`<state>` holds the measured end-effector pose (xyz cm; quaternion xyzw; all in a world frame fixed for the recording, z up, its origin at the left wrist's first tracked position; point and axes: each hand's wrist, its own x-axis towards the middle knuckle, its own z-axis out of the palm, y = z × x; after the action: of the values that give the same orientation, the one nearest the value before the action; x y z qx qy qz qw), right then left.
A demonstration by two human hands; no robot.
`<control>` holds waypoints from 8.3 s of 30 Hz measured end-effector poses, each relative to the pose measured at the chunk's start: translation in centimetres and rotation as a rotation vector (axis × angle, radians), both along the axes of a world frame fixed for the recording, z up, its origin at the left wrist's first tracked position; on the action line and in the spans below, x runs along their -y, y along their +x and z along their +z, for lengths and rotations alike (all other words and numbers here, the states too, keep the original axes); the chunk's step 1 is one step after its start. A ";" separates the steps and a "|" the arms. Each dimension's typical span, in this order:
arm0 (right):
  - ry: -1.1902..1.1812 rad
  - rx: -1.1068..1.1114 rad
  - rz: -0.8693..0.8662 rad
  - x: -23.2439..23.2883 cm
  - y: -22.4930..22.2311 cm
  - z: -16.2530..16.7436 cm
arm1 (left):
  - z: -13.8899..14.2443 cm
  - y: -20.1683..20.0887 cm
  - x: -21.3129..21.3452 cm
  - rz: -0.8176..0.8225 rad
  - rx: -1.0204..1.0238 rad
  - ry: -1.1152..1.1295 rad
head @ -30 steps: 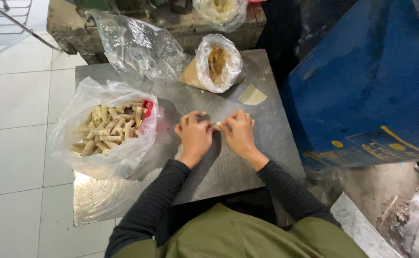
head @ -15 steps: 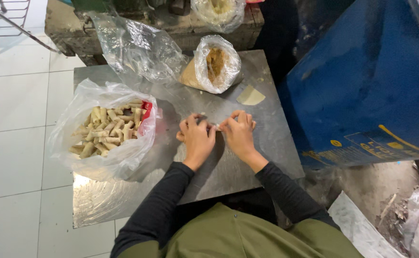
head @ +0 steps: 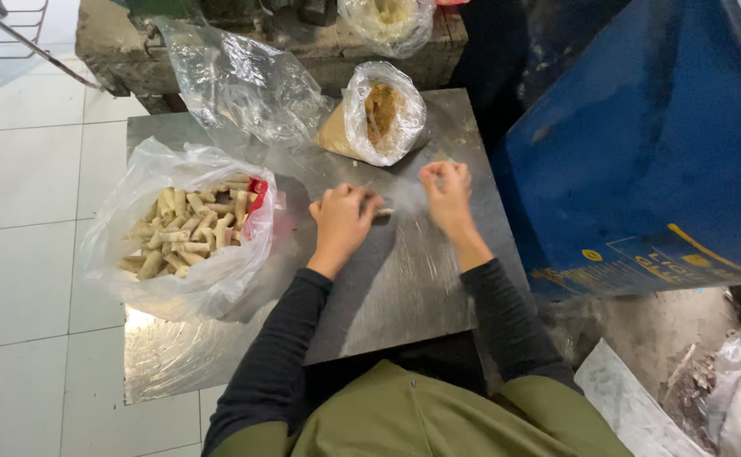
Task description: The person flattens pieces of dough by hand on a metal table, dusts them with flour from a cone-shaped bag, and folds or wraps the flattened dough pieces, placing finished pieces into a plastic bag. They then move to a roller machine, feed dough through it, collect the flattened pieces, and bag them.
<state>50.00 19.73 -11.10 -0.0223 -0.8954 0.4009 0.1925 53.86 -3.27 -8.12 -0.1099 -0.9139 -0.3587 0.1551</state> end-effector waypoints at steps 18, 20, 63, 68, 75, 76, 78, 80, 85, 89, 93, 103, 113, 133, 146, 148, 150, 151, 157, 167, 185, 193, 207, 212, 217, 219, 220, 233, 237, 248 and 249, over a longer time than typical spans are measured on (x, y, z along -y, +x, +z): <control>0.277 -0.273 0.193 -1.8 -2.3 4.0 | 9.4 7.4 14.9 0.721 -0.251 -0.622; 0.227 -0.288 0.271 0.0 -0.3 4.7 | 10.2 8.2 16.4 0.776 -0.210 -0.639; 0.523 -0.155 0.296 11.3 -15.4 8.3 | -0.2 -2.4 6.5 0.017 0.066 0.451; 0.134 0.072 0.253 8.2 -15.4 7.5 | -0.6 -1.9 6.2 0.029 0.156 0.464; -0.191 0.092 0.317 3.4 -11.1 9.8 | -0.7 -0.8 5.9 0.037 0.294 0.498; -0.230 0.094 0.346 2.7 -9.9 10.4 | -0.8 -0.6 5.9 0.029 0.284 0.513; -0.266 0.147 0.361 1.5 -7.2 10.9 | -1.2 -0.2 5.7 0.015 0.272 0.544; -0.258 0.238 0.332 0.5 -4.3 10.8 | -1.7 0.0 5.4 0.020 0.296 0.561; -0.294 0.439 0.329 0.9 1.1 6.8 | -2.7 0.8 4.9 0.001 0.324 0.606; -0.306 0.400 0.396 2.2 4.2 3.5 | -2.9 1.8 4.4 -0.022 0.312 0.654; 0.135 0.071 0.370 2.3 6.8 2.6 | -3.0 2.3 3.8 -0.010 0.349 0.652; 0.854 -0.625 0.532 0.8 9.1 3.6 | -3.1 2.3 3.2 -0.018 0.340 0.673; -0.003 -0.414 0.108 4.1 2.2 8.6 | -3.4 2.5 2.3 -0.093 0.194 0.568; 0.145 0.045 0.137 6.1 7.4 1.5 | -3.0 2.8 0.8 -0.105 0.111 0.330; 0.137 -0.146 0.384 7.5 8.5 2.6 | -1.6 2.8 1.8 -0.258 0.078 0.250; 0.134 -0.094 0.430 7.2 8.2 2.5 | -1.6 2.7 2.7 -0.342 0.065 0.228; 0.128 -0.057 0.474 6.9 7.9 2.5 | -2.0 2.5 3.2 -0.377 -0.014 0.134; 0.125 -0.047 0.500 6.7 7.8 2.4 | -2.2 2.5 3.2 -0.363 -0.066 0.077; 0.196 -0.058 0.550 5.2 7.6 1.8 | -3.0 3.0 1.9 -0.286 -0.103 0.021; 0.214 0.562 0.594 3.5 2.6 2.7 | -3.1 1.2 0.1 -0.244 0.217 0.037; 0.005 0.367 0.503 3.0 3.1 0.9 | -1.4 1.2 -0.5 -0.057 0.271 -0.056; 0.099 0.078 0.655 2.3 5.0 0.9 | -4.4 3.2 0.0 -0.175 -0.125 -0.050; 0.085 0.128 0.233 4.3 6.0 0.1 | -3.4 3.9 -0.9 0.163 0.007 0.072; 0.244 -0.106 0.440 3.3 7.3 0.5 | -4.5 4.5 -0.2 0.015 -0.255 -0.087; 0.304 -0.108 0.263 4.7 7.8 0.0 | -5.6 4.8 -1.4 0.123 -0.228 -0.112; 0.325 -0.076 0.193 5.3 7.7 -0.3 | -5.9 4.8 -2.1 0.150 -0.220 -0.113; 0.325 -0.058 0.164 5.7 7.5 -0.5 | -5.9 4.5 -2.5 0.184 -0.165 -0.123; 0.059 0.104 0.119 5.5 1.2 -0.8 | -3.3 -1.6 -0.4 0.128 0.049 -0.102; 0.411 -0.088 0.162 4.9 4.5 0.8 | -3.4 -1.3 1.0 -0.095 -0.192 -0.145; -0.054 -0.039 -0.100 -1.4 10.0 2.1 | 6.4 3.9 8.3 0.571 -0.331 -0.416; -0.182 -0.055 -0.064 -2.9 10.1 1.3 | 7.8 5.4 11.2 0.641 -0.167 -0.450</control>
<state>60.07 22.65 -9.84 -0.0575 -0.8486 0.4745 0.2268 59.30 -14.49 -0.30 0.1206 -0.9419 -0.0727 0.3048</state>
